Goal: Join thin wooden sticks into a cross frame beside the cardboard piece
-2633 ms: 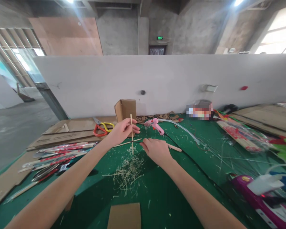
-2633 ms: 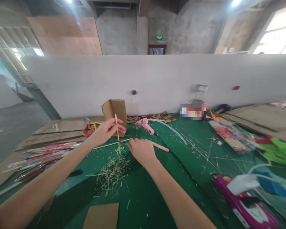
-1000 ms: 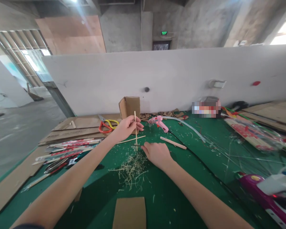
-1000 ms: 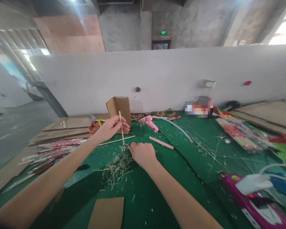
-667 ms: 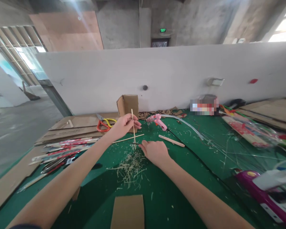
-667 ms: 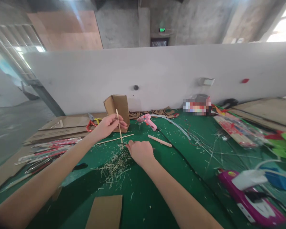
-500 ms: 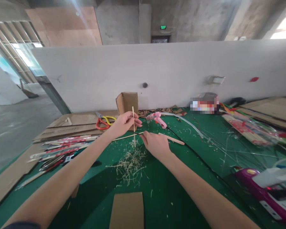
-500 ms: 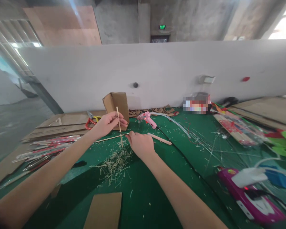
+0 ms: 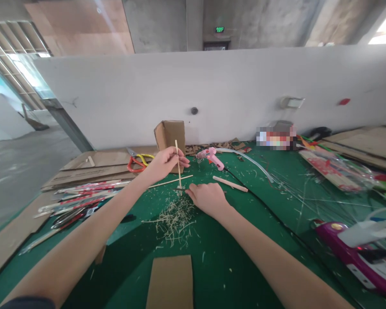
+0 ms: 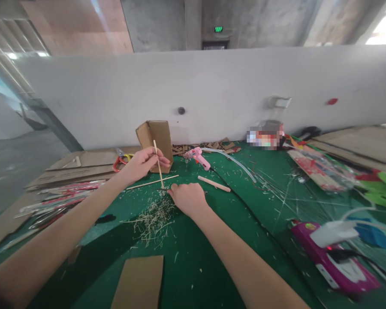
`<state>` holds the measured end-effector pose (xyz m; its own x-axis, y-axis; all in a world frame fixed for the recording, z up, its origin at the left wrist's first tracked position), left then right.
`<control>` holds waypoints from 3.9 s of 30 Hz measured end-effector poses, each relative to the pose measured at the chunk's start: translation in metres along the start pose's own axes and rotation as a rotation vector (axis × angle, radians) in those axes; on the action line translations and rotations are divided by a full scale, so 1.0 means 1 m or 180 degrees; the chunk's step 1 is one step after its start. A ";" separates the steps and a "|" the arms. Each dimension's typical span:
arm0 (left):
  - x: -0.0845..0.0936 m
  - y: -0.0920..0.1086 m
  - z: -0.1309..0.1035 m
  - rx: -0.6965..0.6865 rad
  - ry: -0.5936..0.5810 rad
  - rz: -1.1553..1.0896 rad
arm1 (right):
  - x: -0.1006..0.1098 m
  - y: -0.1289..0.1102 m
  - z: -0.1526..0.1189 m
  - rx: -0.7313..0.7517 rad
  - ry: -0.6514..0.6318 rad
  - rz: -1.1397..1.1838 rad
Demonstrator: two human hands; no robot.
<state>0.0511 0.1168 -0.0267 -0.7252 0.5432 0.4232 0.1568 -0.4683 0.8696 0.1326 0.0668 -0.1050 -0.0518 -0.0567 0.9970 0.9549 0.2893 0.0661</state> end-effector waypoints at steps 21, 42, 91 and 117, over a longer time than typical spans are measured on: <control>0.012 0.015 -0.003 -0.0461 0.0183 0.0980 | -0.002 0.010 0.004 0.0026 -0.0223 -0.0161; 0.006 0.024 -0.007 -0.0307 0.0040 0.1014 | 0.005 0.008 0.000 -0.0008 0.0046 -0.0097; 0.013 -0.008 0.003 0.0017 -0.0011 0.0022 | -0.011 0.002 0.004 0.0052 -0.0448 -0.0394; 0.018 -0.013 0.004 0.0056 0.0107 0.0064 | -0.010 0.002 0.006 -0.0070 -0.0218 -0.0209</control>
<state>0.0388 0.1347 -0.0294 -0.7437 0.5100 0.4323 0.1831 -0.4665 0.8654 0.1330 0.0731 -0.1143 -0.1338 -0.0092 0.9910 0.9549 0.2661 0.1314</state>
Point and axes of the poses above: each hand's wrist, its own z-axis towards the middle knuckle, its own x-axis out of the back of the hand, y = z × x, the point moved 10 cm from there along z, towards the middle knuckle, and after that the axes turned 11 degrees about -y, right-handed, at the moved point
